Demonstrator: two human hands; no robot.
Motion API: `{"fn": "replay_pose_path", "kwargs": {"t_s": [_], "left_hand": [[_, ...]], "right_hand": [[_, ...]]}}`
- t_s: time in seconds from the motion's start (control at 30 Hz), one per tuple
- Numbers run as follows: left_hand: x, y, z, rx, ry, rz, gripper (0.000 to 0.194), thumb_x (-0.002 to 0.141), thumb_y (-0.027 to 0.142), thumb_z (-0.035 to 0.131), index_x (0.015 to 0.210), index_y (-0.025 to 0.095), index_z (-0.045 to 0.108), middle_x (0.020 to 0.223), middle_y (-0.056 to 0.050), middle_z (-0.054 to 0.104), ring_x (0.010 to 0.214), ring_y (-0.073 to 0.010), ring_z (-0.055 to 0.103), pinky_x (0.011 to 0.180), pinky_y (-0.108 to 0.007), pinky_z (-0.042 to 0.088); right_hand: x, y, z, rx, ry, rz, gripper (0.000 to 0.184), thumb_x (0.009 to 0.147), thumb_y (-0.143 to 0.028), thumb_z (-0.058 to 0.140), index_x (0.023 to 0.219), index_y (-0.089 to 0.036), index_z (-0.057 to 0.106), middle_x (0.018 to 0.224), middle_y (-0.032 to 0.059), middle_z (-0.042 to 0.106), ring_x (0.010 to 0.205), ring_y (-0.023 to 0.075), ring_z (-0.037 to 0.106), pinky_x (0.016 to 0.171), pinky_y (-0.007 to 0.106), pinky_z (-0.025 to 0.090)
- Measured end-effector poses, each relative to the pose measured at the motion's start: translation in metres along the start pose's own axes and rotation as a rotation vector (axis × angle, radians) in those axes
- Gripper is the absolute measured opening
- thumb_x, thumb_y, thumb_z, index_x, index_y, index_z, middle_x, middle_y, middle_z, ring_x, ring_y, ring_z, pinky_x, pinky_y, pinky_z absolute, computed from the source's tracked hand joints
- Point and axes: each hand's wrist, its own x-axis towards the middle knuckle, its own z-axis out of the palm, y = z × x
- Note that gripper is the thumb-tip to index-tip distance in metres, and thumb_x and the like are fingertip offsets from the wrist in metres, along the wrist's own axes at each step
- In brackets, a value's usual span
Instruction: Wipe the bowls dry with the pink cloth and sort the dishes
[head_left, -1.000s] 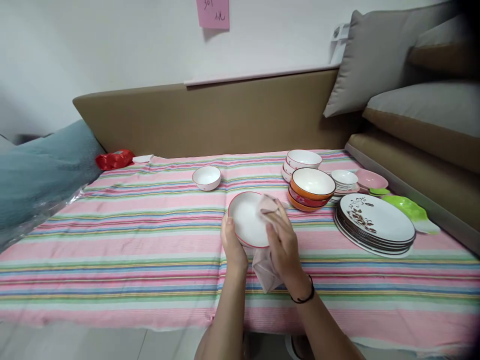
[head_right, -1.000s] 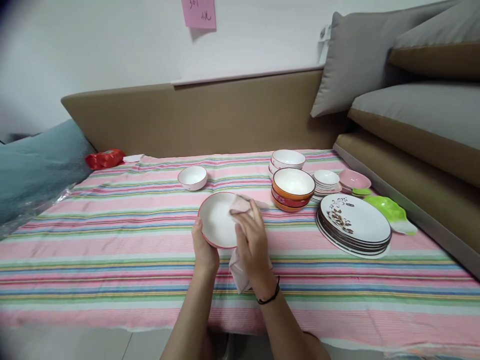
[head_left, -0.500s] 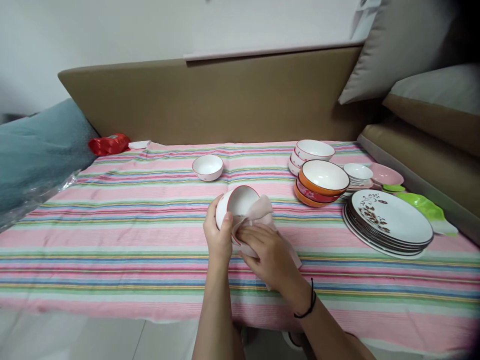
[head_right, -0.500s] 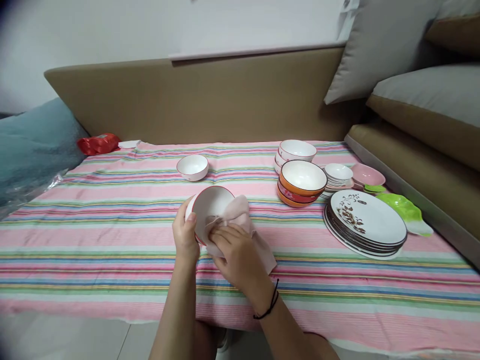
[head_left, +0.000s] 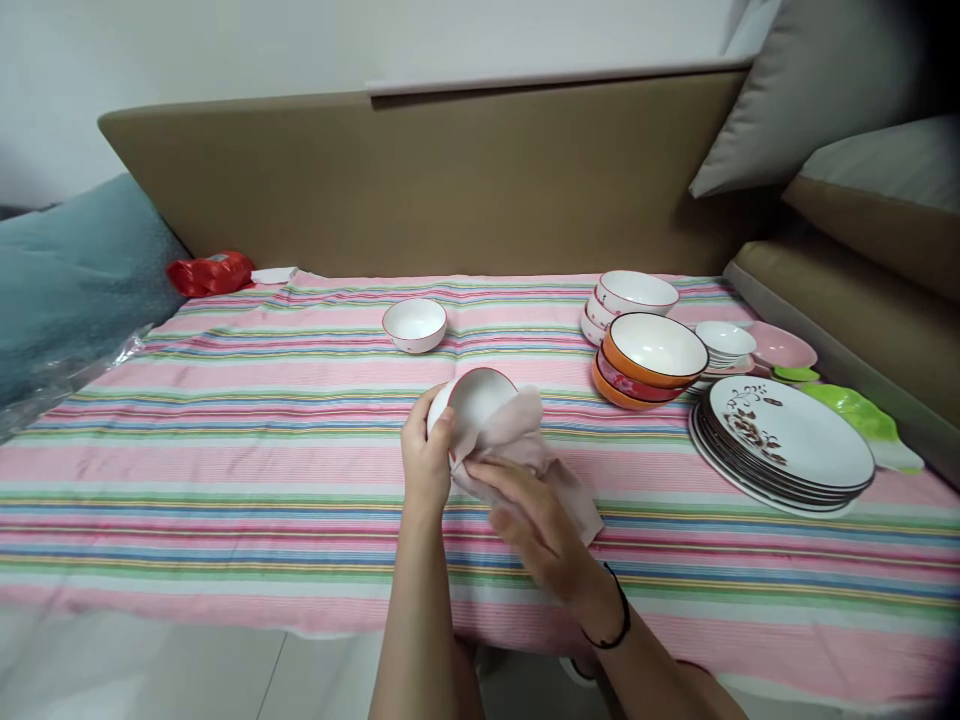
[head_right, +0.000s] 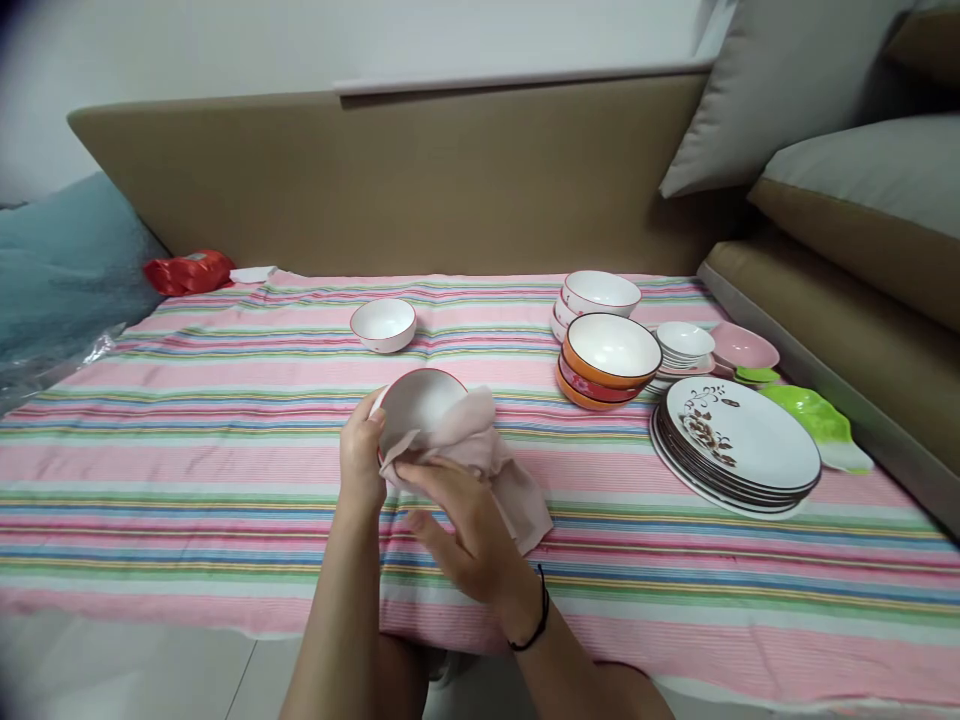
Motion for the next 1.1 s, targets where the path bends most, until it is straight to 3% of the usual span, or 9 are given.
{"fn": "replay_pose_path", "kwargs": {"t_s": [0.07,0.2,0.37,0.5,0.57,0.7,0.8,0.9,1.1], "left_hand": [[-0.001,0.0,0.001,-0.038,-0.002,0.012,0.046,0.077,0.047,0.053,0.108,0.014,0.064,0.108,-0.01,0.066,0.104,-0.0277,0.058,0.089,-0.036,0.044],[-0.005,0.0,0.003,-0.045,-0.079,0.001,0.046,0.079,0.046,0.053,0.11,0.015,0.064,0.111,-0.009,0.066,0.107,-0.028,0.057,0.089,-0.035,0.044],[-0.01,0.003,0.007,-0.059,-0.215,-0.027,0.042,0.081,0.043,0.053,0.11,0.015,0.065,0.11,-0.009,0.067,0.106,-0.0277,0.058,0.088,-0.034,0.044],[-0.011,0.005,0.008,-0.024,-0.235,-0.014,0.039,0.081,0.041,0.053,0.106,0.015,0.066,0.108,-0.009,0.067,0.105,-0.0266,0.058,0.093,-0.035,0.041],[-0.011,0.005,0.007,-0.033,-0.256,-0.016,0.038,0.082,0.041,0.053,0.106,0.016,0.067,0.109,-0.009,0.067,0.105,-0.0261,0.058,0.095,-0.035,0.041],[-0.011,0.002,0.005,-0.075,-0.275,-0.06,0.037,0.081,0.042,0.055,0.106,0.017,0.067,0.11,-0.008,0.067,0.104,-0.0254,0.059,0.091,-0.034,0.043],[-0.011,-0.002,0.006,-0.143,-0.244,-0.112,0.038,0.082,0.043,0.054,0.106,0.017,0.067,0.111,-0.008,0.067,0.107,-0.0251,0.058,0.089,-0.032,0.044],[-0.011,-0.004,0.008,-0.248,-0.181,-0.202,0.035,0.082,0.044,0.052,0.099,0.017,0.068,0.101,-0.005,0.068,0.099,-0.0222,0.06,0.085,-0.03,0.045],[-0.009,0.004,0.014,-0.458,-0.001,-0.329,0.026,0.076,0.043,0.055,0.078,0.018,0.064,0.074,0.001,0.062,0.07,-0.0142,0.056,0.065,-0.024,0.046]], "right_hand": [[0.001,0.001,-0.003,0.047,0.077,0.03,0.03,0.099,-0.026,0.036,0.115,-0.021,0.061,0.113,0.0066,0.068,0.108,0.0204,0.061,0.093,0.036,0.048],[0.006,0.01,-0.011,-0.238,0.073,0.038,0.026,0.096,-0.019,0.039,0.089,-0.018,0.064,0.085,0.0066,0.067,0.084,0.0206,0.058,0.081,0.038,0.046],[0.009,0.015,-0.017,-0.466,-0.047,-0.018,0.027,0.094,-0.018,0.042,0.104,-0.02,0.067,0.11,0.0051,0.068,0.107,0.0241,0.054,0.107,0.05,0.029],[0.007,0.016,-0.019,-0.556,-0.116,-0.042,0.033,0.094,-0.021,0.043,0.119,-0.027,0.064,0.138,-0.0006,0.055,0.136,0.032,0.033,0.113,0.063,0.008],[0.005,0.017,-0.02,-0.563,-0.113,-0.036,0.032,0.093,-0.023,0.045,0.119,-0.028,0.064,0.136,-0.0014,0.058,0.138,0.0336,0.031,0.112,0.067,0.001],[0.005,0.02,-0.022,-0.56,-0.049,-0.065,0.025,0.09,-0.024,0.051,0.111,-0.026,0.066,0.114,-0.0011,0.07,0.125,0.0307,0.048,0.113,0.066,-0.003],[0.008,0.018,-0.022,-0.566,0.017,-0.115,0.022,0.089,-0.022,0.052,0.106,-0.025,0.066,0.11,-0.0006,0.072,0.117,0.0277,0.056,0.114,0.063,0.001],[0.01,0.017,-0.022,-0.563,0.109,-0.134,0.02,0.089,-0.021,0.053,0.104,-0.024,0.066,0.11,0.0016,0.071,0.113,0.0257,0.058,0.113,0.059,0.017],[0.012,0.024,-0.026,-0.475,0.463,-0.097,0.016,0.088,-0.016,0.054,0.098,-0.022,0.066,0.098,0.0072,0.068,0.096,0.021,0.062,0.087,0.04,0.051]]}}
